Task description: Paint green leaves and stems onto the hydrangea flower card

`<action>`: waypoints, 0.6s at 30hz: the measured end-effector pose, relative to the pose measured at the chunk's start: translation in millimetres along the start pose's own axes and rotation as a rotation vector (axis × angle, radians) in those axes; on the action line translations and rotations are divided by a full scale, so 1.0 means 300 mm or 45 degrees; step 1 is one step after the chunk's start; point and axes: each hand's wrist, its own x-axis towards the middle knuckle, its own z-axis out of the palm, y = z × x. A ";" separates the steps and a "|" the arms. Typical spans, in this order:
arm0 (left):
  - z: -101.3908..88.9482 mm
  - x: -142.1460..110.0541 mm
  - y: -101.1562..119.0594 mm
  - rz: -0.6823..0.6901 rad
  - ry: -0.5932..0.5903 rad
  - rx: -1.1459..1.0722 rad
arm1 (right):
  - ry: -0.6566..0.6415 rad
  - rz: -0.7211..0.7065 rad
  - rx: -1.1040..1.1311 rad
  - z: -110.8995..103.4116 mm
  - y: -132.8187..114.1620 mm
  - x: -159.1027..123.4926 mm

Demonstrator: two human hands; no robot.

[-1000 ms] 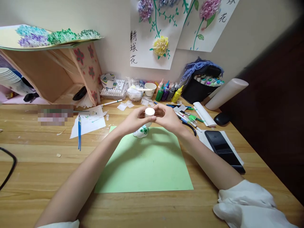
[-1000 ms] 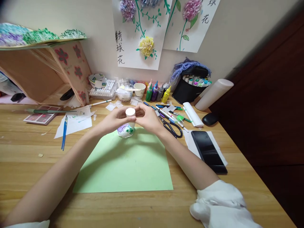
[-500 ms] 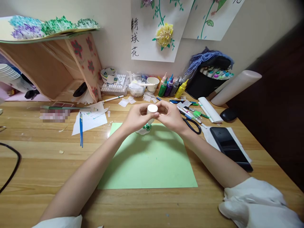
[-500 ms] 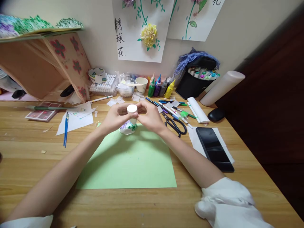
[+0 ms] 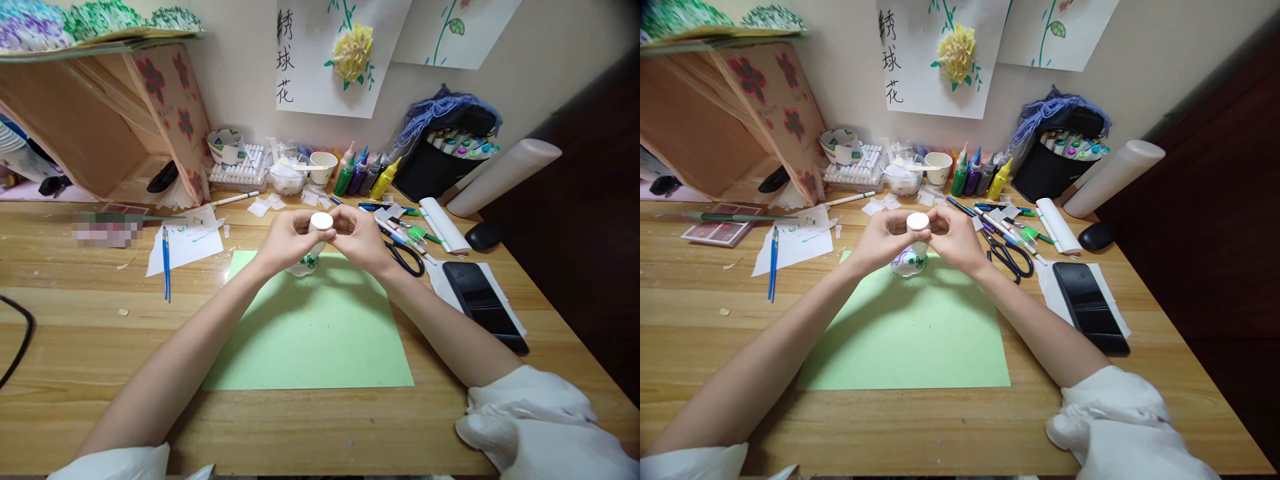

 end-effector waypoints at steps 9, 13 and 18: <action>0.008 -0.004 0.001 0.017 0.041 0.066 | 0.003 0.016 -0.032 -0.006 -0.013 -0.001; 0.011 -0.004 -0.002 -0.013 0.045 0.031 | -0.002 0.019 0.002 -0.007 -0.014 -0.001; 0.012 -0.004 -0.002 -0.009 0.051 0.027 | 0.001 0.036 0.008 -0.005 -0.010 0.000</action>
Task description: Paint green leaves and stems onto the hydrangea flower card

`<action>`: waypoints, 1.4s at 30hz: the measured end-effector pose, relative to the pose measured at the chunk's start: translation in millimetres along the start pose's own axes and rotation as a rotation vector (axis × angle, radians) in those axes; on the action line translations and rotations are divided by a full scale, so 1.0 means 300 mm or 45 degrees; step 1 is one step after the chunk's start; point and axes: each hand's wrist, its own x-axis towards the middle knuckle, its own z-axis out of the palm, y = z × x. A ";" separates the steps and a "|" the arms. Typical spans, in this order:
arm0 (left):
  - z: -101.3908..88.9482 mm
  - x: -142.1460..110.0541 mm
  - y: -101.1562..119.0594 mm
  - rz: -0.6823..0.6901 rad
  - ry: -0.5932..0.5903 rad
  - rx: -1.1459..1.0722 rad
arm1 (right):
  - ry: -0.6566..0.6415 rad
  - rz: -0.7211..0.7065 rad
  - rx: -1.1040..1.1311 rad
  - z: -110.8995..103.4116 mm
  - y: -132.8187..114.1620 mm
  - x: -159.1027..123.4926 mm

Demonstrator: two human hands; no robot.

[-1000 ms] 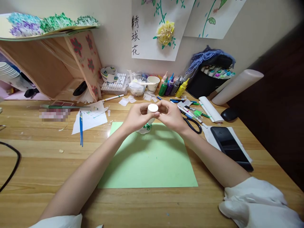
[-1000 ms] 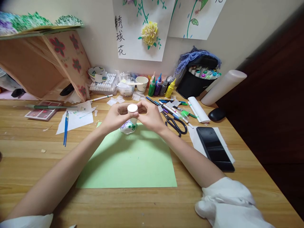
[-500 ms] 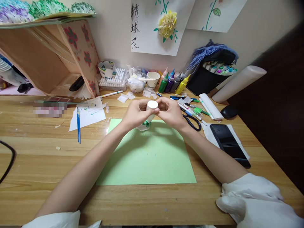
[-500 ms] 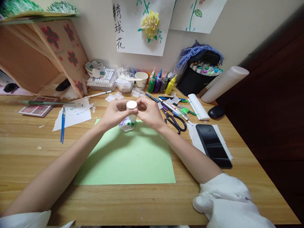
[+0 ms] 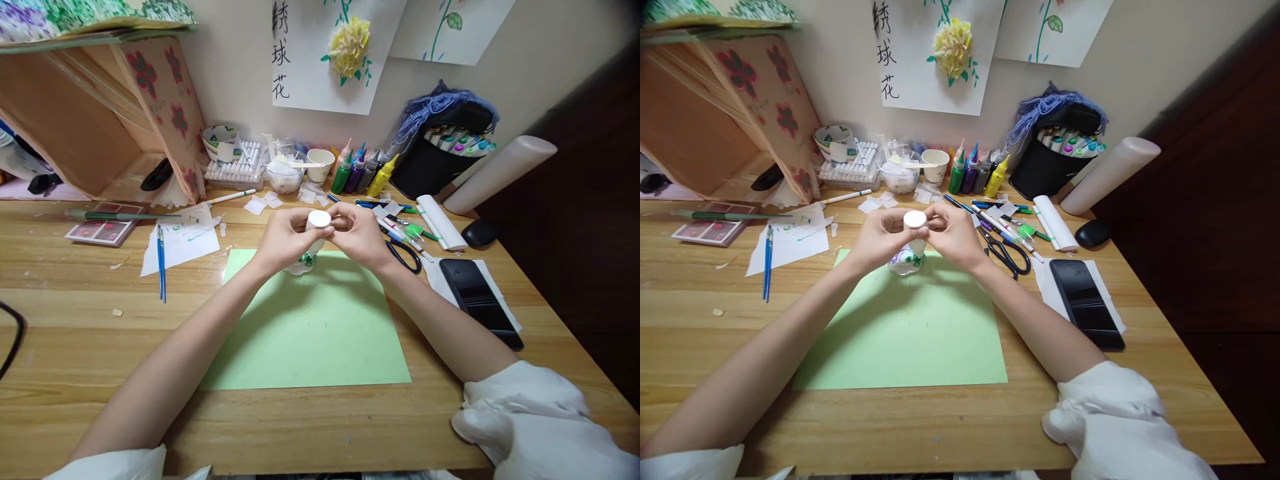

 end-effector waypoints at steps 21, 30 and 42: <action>0.005 0.003 -0.007 0.005 0.031 0.048 | 0.013 0.011 -0.004 0.002 0.020 0.004; 0.006 0.003 -0.003 0.017 0.038 0.040 | 0.009 -0.001 0.024 0.003 0.014 0.003; 0.007 0.007 -0.014 0.024 0.025 0.013 | 0.018 -0.012 0.035 0.004 0.021 0.003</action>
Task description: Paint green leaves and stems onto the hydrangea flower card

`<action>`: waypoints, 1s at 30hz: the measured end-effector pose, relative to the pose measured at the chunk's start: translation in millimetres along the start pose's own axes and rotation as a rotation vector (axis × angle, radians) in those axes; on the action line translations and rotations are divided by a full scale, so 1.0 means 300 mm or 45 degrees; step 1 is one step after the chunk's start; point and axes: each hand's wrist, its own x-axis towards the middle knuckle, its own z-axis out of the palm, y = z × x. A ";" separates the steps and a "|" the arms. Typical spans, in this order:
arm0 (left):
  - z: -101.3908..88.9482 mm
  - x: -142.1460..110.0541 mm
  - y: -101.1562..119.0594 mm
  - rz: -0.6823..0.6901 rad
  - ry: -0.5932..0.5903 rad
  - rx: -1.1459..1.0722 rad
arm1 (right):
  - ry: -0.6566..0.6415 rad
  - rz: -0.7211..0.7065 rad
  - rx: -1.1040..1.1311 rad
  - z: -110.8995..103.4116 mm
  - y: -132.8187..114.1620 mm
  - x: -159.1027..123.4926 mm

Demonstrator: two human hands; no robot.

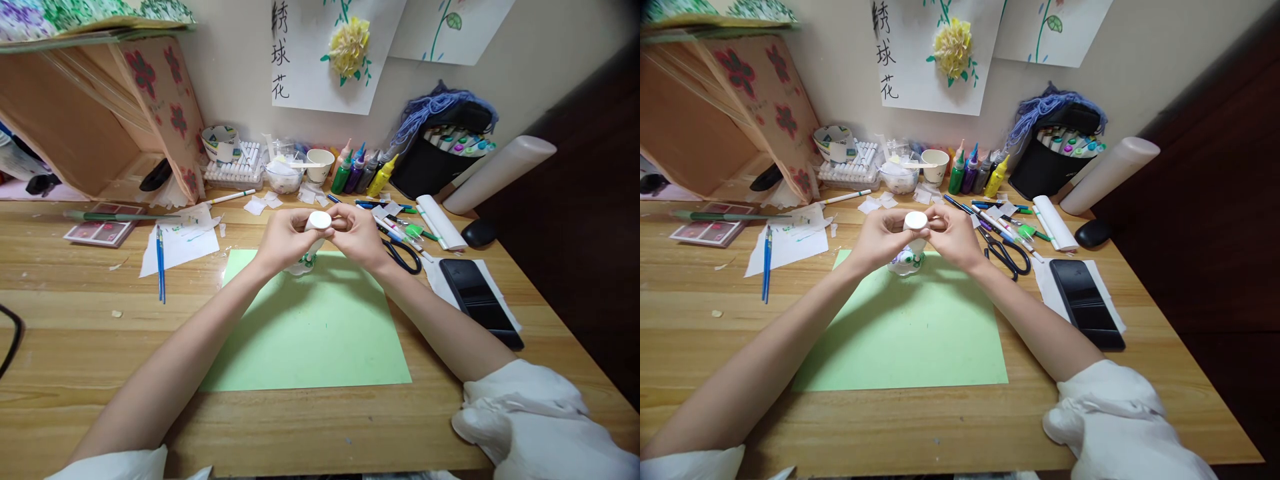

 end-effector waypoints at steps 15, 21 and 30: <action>-0.002 0.005 0.002 -0.007 -0.004 -0.035 | 0.004 -0.001 -0.015 -0.002 -0.011 0.007; 0.000 0.004 0.012 -0.023 -0.045 -0.047 | 0.025 -0.030 -0.034 -0.010 -0.026 0.010; -0.123 0.028 0.032 -0.072 -0.061 0.033 | 0.389 0.361 0.468 -0.028 -0.020 0.034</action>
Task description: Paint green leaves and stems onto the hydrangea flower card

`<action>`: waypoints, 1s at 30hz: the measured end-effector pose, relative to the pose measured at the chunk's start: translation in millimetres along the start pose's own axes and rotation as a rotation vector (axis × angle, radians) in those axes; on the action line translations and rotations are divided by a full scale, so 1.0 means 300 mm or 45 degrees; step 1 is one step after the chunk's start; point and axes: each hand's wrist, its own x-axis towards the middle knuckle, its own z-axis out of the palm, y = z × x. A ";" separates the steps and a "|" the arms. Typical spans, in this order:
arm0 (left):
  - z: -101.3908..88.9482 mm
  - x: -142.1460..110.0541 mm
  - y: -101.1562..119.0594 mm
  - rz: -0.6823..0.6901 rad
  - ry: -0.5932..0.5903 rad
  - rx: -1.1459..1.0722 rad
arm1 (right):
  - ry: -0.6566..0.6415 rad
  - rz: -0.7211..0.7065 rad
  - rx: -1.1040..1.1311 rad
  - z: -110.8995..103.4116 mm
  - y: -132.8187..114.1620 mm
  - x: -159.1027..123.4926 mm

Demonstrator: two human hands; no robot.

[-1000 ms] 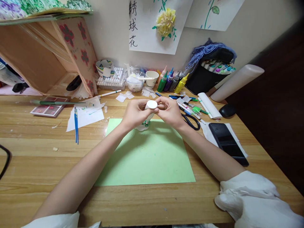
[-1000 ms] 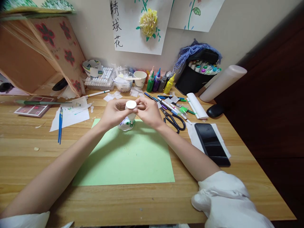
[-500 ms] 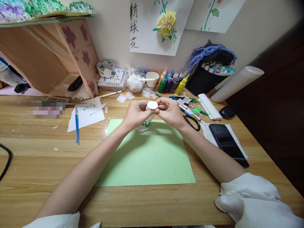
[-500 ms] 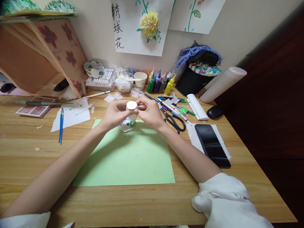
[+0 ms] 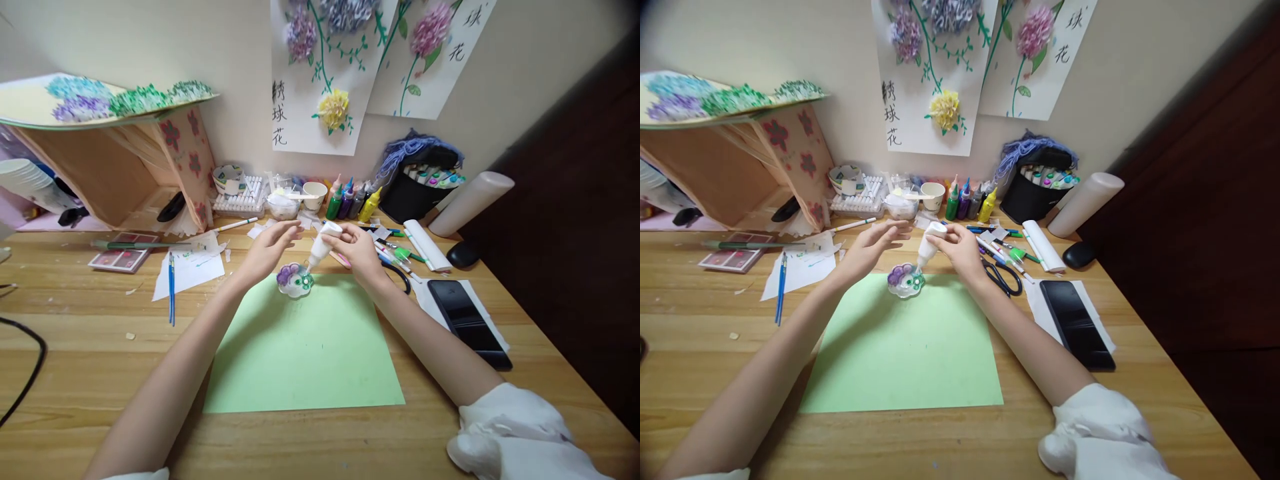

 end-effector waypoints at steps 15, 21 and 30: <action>0.203 0.102 -0.003 0.112 0.025 0.178 | 0.096 0.391 0.620 -0.071 0.013 0.005; 0.316 0.216 0.006 0.130 0.039 0.115 | -0.005 0.243 0.432 -0.157 -0.030 0.007; 0.322 0.350 0.113 0.156 -0.269 0.283 | -0.254 -0.080 -0.222 -0.307 -0.111 0.098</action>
